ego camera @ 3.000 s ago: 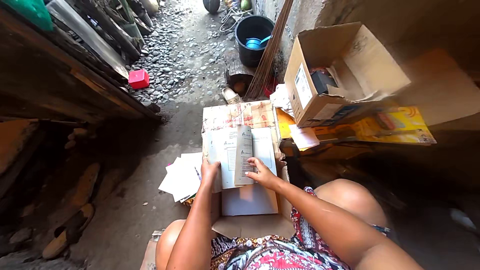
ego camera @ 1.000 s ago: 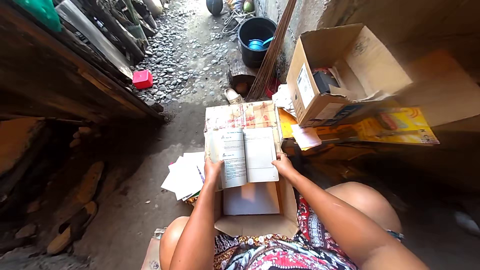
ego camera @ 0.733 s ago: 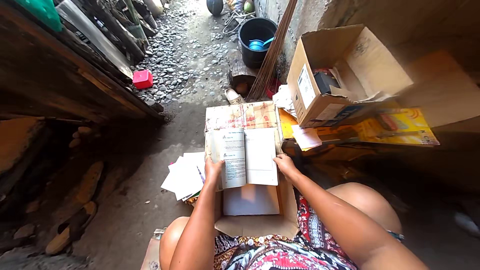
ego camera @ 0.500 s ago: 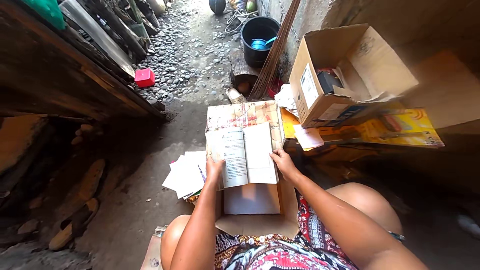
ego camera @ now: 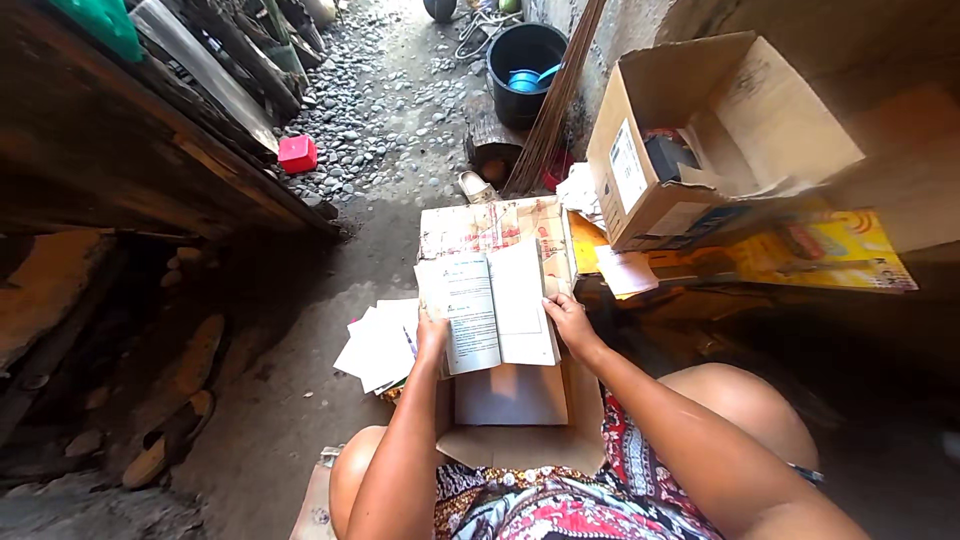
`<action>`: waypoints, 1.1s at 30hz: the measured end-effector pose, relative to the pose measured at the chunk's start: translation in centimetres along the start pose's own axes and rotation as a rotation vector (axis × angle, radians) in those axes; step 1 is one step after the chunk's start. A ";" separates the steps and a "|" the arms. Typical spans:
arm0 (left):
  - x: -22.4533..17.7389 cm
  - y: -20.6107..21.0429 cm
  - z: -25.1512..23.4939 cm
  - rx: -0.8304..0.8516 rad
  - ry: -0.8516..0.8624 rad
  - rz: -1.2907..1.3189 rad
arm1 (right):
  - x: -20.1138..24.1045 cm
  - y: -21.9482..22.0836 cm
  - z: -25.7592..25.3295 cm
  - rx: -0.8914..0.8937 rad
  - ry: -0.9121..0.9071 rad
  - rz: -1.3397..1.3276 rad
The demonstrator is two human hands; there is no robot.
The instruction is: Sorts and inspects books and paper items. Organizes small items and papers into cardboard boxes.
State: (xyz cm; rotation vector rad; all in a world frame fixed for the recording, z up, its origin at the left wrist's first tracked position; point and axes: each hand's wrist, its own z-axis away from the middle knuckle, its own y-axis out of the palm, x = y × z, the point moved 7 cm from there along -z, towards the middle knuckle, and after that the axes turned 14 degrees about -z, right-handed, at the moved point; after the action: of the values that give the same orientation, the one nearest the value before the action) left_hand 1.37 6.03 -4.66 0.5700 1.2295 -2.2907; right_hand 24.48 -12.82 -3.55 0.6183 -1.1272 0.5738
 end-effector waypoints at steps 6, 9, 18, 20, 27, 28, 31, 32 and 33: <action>-0.1 -0.1 0.3 0.000 0.002 -0.003 | 0.0 0.1 0.0 0.001 0.012 0.005; -0.2 -0.2 0.4 -0.002 0.006 -0.009 | 0.0 0.1 0.1 0.000 0.011 -0.001; -0.2 -0.2 0.4 0.001 0.007 -0.050 | 0.1 0.4 0.2 0.027 0.007 -0.020; -0.1 -0.2 0.3 -0.003 0.012 -0.040 | 0.1 0.4 0.2 0.036 0.000 -0.022; -0.1 -0.2 0.4 -0.004 0.020 -0.029 | -0.6 0.9 0.1 0.092 0.054 -0.134; 0.0 -0.1 0.3 -0.003 0.010 -0.031 | -0.7 1.0 0.1 0.101 0.065 -0.152; -0.1 -0.2 0.5 0.001 -0.011 -0.011 | -0.7 1.5 0.2 0.113 0.089 -0.192; -0.1 -0.2 0.6 0.002 -0.011 0.001 | -0.6 1.6 0.2 0.112 0.089 -0.198; 0.0 -0.1 0.6 0.003 -0.005 0.014 | -0.5 1.7 0.2 0.112 0.087 -0.201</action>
State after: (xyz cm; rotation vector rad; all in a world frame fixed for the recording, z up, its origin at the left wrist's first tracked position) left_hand 1.21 5.59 -4.28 0.5718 1.2152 -2.2815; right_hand 22.98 -11.83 -3.69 0.7865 -0.9428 0.4886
